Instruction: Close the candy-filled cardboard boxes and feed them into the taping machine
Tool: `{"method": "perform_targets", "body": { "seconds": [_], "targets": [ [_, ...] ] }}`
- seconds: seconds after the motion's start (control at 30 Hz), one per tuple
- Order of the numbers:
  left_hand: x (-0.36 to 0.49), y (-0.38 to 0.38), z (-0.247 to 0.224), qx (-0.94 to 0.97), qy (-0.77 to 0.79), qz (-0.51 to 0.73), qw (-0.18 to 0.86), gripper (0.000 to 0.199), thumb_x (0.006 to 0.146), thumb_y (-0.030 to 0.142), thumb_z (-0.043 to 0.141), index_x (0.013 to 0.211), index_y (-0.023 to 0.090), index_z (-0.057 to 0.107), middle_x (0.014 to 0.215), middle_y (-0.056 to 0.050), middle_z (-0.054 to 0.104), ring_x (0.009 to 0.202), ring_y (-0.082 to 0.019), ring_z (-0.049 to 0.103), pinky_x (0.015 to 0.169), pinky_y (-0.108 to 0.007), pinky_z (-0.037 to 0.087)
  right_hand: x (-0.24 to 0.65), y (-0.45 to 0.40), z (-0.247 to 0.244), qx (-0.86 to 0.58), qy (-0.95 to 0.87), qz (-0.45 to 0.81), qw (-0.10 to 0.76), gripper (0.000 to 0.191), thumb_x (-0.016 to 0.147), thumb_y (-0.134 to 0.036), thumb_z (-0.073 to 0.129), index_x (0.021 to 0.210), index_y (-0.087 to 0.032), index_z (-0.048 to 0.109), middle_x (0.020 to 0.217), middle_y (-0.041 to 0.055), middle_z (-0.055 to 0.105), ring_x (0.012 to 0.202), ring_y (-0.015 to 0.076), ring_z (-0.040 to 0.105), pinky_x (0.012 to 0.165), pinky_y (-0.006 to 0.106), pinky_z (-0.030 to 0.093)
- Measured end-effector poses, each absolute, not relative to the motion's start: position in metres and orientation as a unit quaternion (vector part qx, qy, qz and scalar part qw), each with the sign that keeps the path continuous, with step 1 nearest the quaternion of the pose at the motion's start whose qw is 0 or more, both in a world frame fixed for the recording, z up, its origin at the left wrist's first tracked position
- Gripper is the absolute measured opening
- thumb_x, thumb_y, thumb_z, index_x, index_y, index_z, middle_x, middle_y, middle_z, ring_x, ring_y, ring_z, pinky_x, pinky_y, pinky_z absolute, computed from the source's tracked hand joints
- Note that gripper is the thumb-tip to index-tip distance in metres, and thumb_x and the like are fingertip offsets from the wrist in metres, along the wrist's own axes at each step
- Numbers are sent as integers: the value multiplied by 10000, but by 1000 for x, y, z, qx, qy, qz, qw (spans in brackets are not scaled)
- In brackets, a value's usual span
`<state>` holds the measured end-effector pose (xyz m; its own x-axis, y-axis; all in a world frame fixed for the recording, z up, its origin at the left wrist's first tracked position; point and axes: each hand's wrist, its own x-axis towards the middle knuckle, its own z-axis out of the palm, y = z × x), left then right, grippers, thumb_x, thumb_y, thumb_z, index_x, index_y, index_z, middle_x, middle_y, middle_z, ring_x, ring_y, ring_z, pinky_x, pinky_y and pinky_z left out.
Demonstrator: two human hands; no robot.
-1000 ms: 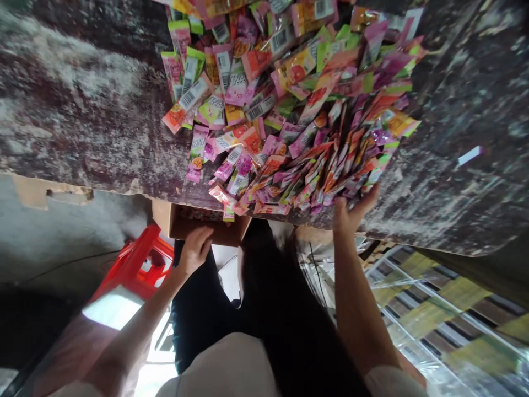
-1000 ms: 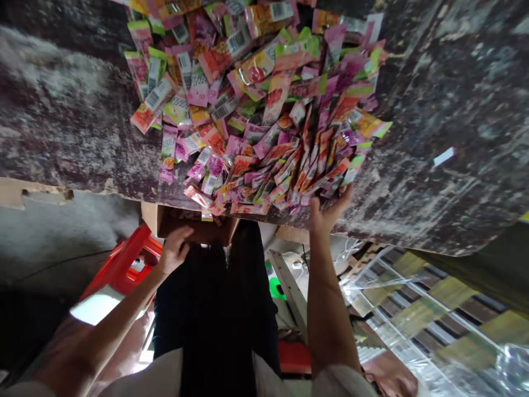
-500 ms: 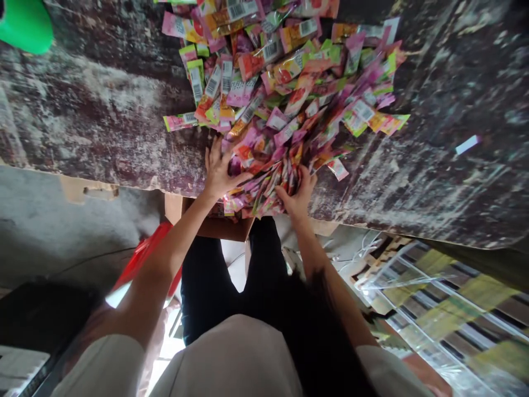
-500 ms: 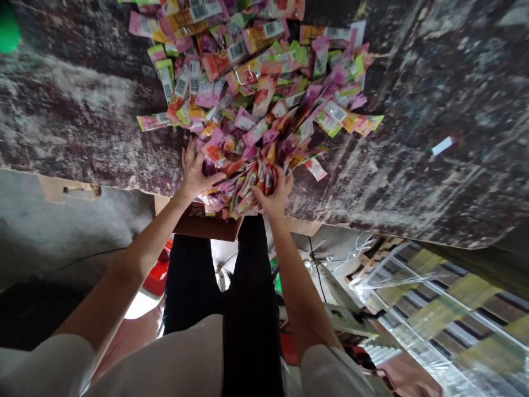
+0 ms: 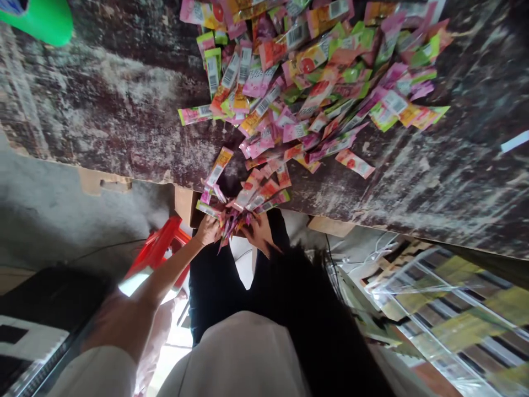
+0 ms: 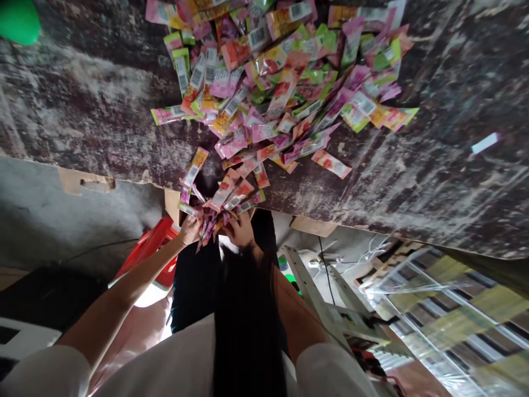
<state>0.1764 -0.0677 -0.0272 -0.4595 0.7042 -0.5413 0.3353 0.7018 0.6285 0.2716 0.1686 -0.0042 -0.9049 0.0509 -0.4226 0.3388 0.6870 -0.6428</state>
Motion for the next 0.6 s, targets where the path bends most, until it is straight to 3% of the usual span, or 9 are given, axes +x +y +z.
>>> {"method": "perform_targets", "body": {
  "seconds": [0.13, 0.23, 0.33, 0.4, 0.5, 0.6],
  "targets": [
    [153, -56, -33, 334, 774, 80, 532, 509, 839, 164, 530, 1343, 163, 603, 1379, -211, 552, 1339, -354, 470, 1151, -542, 339, 278, 155, -21, 84, 882, -395, 244, 392, 899, -422, 477, 1128, -150, 643, 1291, 146, 597, 1286, 322, 492, 1155, 621, 324],
    [136, -39, -20, 320, 718, -4, 618, 441, 828, 103, 529, 1217, 223, 700, 1204, -161, 686, 1133, -323, 641, 989, -490, 497, 265, 156, -5, 55, 879, -407, 243, 290, 898, -360, 484, 1021, -198, 690, 1220, 113, 652, 1142, 294, 599, 1026, 562, 488],
    [117, -27, 14, 366, 702, 109, 601, 311, 901, 180, 511, 1078, 268, 752, 1060, -67, 750, 1003, -234, 699, 907, -353, 545, 246, 187, 32, 20, 882, -418, 215, 253, 936, -323, 473, 1035, -273, 701, 1135, 38, 699, 1044, 229, 642, 954, 459, 556],
    [91, -25, 38, 378, 733, 284, 489, 306, 965, 268, 466, 1141, 287, 716, 1090, -33, 742, 1018, -181, 691, 925, -297, 536, 236, 231, 53, 69, 914, -379, 131, 281, 942, -356, 508, 1159, -268, 664, 1237, 51, 658, 1171, 236, 591, 1034, 484, 505],
    [20, -19, 53, 301, 835, 422, 184, 385, 948, 404, 536, 1289, 241, 609, 1254, -81, 665, 1195, -208, 606, 1071, -370, 468, 226, 321, 56, 288, 918, -259, -88, 583, 882, -495, 586, 1355, -162, 513, 1403, 163, 509, 1366, 301, 426, 1151, 574, 351],
    [-69, 6, 39, 196, 895, 401, -16, 868, 819, 599, 651, 1466, 81, 396, 1469, -221, 457, 1407, -295, 396, 1206, -477, 298, 197, 402, 28, 455, 844, -228, -172, 907, 856, -650, 503, 1506, -69, 253, 1523, 255, 303, 1463, 336, 266, 1202, 595, 223]
  ]
}}
